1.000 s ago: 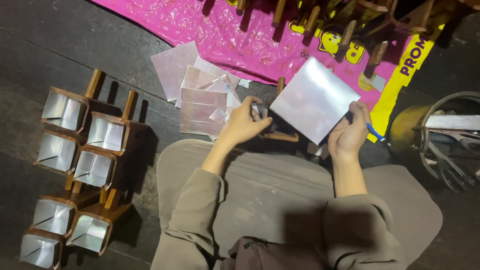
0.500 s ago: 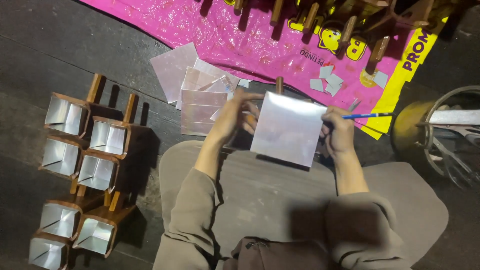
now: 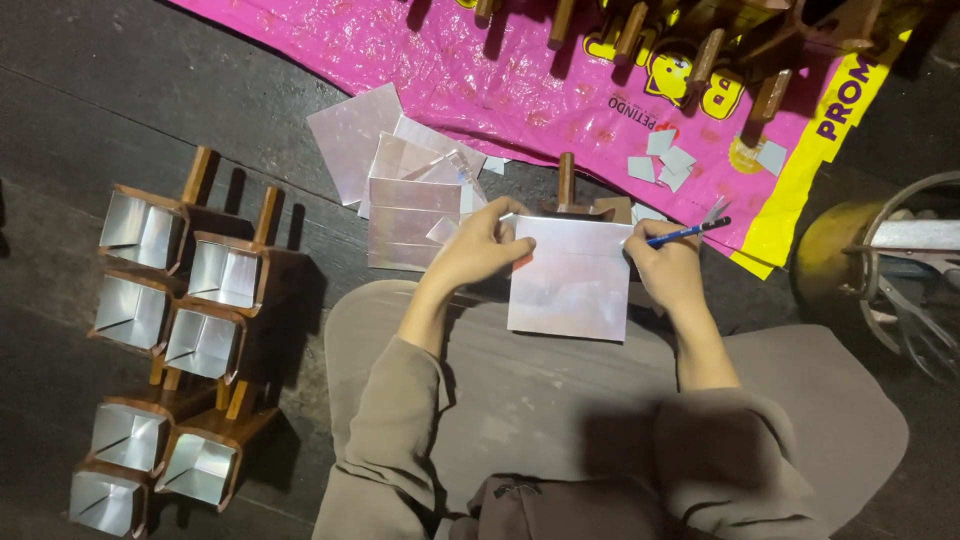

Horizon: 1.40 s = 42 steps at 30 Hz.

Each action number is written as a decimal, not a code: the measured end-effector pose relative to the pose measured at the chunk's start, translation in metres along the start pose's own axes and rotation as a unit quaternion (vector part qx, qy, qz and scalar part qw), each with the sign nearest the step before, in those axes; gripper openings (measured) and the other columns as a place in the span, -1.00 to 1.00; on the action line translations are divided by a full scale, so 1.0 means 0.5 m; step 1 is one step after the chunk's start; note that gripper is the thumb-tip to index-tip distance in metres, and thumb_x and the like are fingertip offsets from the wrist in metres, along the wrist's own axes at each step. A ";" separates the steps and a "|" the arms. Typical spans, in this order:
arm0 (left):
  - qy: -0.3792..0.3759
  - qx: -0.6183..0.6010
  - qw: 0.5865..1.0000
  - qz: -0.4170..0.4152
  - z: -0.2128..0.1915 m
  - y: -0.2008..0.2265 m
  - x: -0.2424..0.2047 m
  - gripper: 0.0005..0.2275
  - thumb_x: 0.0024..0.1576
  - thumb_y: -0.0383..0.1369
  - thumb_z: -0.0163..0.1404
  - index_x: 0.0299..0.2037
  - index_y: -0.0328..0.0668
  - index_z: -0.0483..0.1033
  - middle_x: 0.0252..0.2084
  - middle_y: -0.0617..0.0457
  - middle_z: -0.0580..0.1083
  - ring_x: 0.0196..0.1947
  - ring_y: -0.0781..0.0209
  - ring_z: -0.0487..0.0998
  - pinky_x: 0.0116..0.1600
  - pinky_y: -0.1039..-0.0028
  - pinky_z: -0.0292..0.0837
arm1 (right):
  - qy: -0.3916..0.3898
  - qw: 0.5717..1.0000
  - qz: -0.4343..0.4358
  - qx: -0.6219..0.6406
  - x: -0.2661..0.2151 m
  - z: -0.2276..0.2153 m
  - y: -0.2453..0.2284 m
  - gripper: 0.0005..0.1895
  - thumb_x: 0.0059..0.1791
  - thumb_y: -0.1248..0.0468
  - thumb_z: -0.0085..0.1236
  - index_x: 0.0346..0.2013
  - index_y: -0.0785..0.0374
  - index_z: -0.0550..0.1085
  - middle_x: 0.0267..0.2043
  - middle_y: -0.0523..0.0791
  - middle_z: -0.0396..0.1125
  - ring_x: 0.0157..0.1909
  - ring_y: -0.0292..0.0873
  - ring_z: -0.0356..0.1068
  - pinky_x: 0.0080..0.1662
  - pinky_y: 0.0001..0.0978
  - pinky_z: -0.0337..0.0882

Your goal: Cutting and fitting reflective paper liners into small wooden box frames.

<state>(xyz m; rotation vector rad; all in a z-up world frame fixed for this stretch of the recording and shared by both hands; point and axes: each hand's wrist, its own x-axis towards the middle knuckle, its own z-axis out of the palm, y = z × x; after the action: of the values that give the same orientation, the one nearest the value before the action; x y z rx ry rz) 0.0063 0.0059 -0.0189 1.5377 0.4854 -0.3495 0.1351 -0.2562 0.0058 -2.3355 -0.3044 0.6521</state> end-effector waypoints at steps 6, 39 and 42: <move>0.045 -0.055 0.996 0.050 0.007 0.016 -0.008 -0.64 -0.03 -0.36 0.31 -0.05 -0.28 0.56 -0.48 -0.03 0.49 -0.45 0.23 0.48 -0.27 0.49 0.47 | -0.022 1.000 0.014 -0.010 -0.005 -0.006 -0.019 -0.87 -0.17 0.29 0.08 -0.63 0.15 0.40 -0.66 -0.11 0.20 -0.44 -0.14 0.23 -0.26 -0.34 0.24; 0.062 -0.062 0.995 0.044 0.005 0.028 -0.020 -0.68 -0.03 -0.45 0.30 -0.06 -0.31 0.61 -0.32 -0.17 0.59 -0.49 0.27 0.55 -0.44 0.54 0.51 | 0.095 0.982 -0.138 0.090 -0.081 -0.006 -0.107 -0.86 -0.07 0.56 0.19 -0.27 0.35 0.59 -0.28 0.08 0.45 -0.20 -0.04 0.47 -0.15 -0.23 0.44; 0.060 -0.060 0.995 0.044 0.004 0.030 -0.021 -0.68 -0.04 -0.45 0.30 -0.07 -0.32 0.61 -0.33 -0.19 0.58 -0.49 0.24 0.54 -0.42 0.51 0.51 | 0.095 0.982 -0.141 0.088 -0.081 -0.008 -0.121 -0.86 -0.07 0.55 0.17 -0.28 0.35 0.58 -0.30 0.07 0.44 -0.21 -0.05 0.46 -0.14 -0.22 0.44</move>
<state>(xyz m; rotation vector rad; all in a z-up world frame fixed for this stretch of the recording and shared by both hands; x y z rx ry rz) 0.0047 0.0034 -0.0008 1.4630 0.5222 -0.1579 0.1006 -0.2295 0.0641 -2.1130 -0.4595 0.3022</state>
